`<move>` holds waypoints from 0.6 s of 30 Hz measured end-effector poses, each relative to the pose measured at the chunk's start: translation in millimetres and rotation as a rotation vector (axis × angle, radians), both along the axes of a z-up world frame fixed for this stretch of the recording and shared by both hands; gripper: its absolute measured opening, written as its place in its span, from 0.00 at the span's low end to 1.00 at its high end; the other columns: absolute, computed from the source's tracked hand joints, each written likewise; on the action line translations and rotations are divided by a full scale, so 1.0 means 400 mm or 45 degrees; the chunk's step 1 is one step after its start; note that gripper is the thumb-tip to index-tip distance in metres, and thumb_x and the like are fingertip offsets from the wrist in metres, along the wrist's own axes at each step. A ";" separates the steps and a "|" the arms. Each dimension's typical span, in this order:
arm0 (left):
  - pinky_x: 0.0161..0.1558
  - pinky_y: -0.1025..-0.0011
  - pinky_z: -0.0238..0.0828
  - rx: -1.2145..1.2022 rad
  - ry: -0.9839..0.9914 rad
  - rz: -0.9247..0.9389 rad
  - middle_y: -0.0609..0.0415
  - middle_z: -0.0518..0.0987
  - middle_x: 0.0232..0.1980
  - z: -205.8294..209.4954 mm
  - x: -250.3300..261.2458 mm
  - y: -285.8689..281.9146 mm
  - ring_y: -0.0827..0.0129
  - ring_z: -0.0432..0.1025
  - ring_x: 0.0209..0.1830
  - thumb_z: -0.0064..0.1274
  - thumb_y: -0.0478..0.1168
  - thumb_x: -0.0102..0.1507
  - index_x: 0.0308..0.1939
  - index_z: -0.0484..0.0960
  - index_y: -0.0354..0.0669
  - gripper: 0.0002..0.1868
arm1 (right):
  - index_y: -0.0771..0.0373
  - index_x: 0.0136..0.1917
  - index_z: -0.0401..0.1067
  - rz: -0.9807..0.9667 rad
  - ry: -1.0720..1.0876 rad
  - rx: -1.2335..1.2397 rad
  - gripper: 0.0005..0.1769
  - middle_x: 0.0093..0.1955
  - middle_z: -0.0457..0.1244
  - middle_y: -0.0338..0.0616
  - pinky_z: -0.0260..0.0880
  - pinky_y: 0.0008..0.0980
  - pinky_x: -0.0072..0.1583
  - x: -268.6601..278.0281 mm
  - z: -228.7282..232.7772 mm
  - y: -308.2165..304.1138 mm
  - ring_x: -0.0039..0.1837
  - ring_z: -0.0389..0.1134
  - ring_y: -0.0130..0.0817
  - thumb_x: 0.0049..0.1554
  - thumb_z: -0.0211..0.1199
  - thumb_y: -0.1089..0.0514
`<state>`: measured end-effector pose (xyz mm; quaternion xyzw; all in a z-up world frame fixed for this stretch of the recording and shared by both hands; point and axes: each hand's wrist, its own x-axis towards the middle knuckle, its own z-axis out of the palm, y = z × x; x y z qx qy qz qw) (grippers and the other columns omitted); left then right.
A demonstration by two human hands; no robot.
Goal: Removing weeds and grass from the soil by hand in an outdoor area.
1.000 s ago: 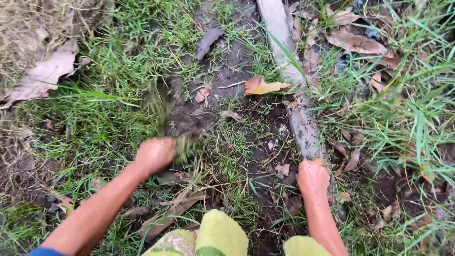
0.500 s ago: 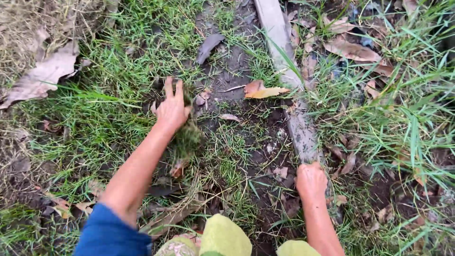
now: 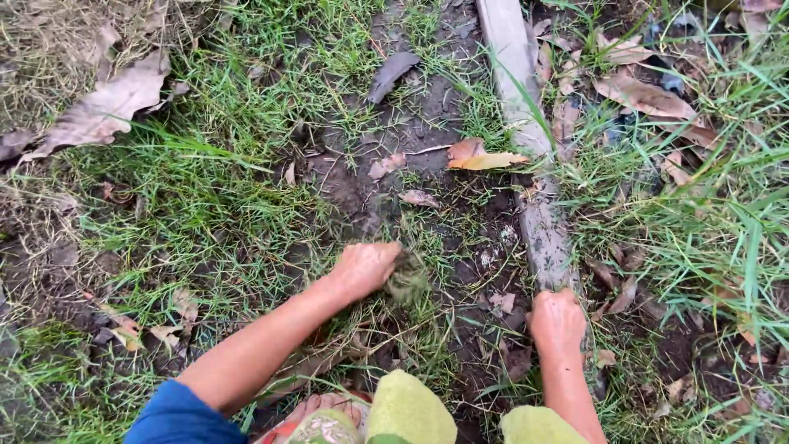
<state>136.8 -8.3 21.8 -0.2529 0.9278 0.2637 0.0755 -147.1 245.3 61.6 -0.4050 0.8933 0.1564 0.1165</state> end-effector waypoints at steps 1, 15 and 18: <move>0.23 0.63 0.75 0.003 0.000 0.007 0.47 0.78 0.31 0.060 0.015 -0.021 0.62 0.75 0.25 0.39 0.31 0.71 0.45 0.76 0.37 0.08 | 0.68 0.46 0.81 0.007 0.000 0.003 0.21 0.52 0.68 0.64 0.79 0.45 0.51 0.001 0.000 0.008 0.48 0.75 0.55 0.43 0.78 0.52; 0.47 0.48 0.74 -0.132 -0.219 0.969 0.39 0.81 0.38 -0.051 0.217 -0.303 0.42 0.79 0.39 0.29 0.48 0.80 0.43 0.82 0.37 0.27 | 0.63 0.49 0.79 -0.042 -0.023 0.098 0.20 0.60 0.65 0.62 0.78 0.47 0.56 -0.009 -0.031 0.042 0.55 0.74 0.58 0.47 0.75 0.50; 0.35 0.50 0.80 -0.127 -0.311 0.797 0.40 0.81 0.34 0.101 0.212 -0.257 0.48 0.81 0.34 0.33 0.36 0.72 0.58 0.71 0.41 0.14 | 0.63 0.51 0.78 -0.051 -0.026 0.099 0.21 0.60 0.64 0.61 0.78 0.48 0.56 -0.003 -0.032 0.032 0.57 0.73 0.58 0.48 0.72 0.49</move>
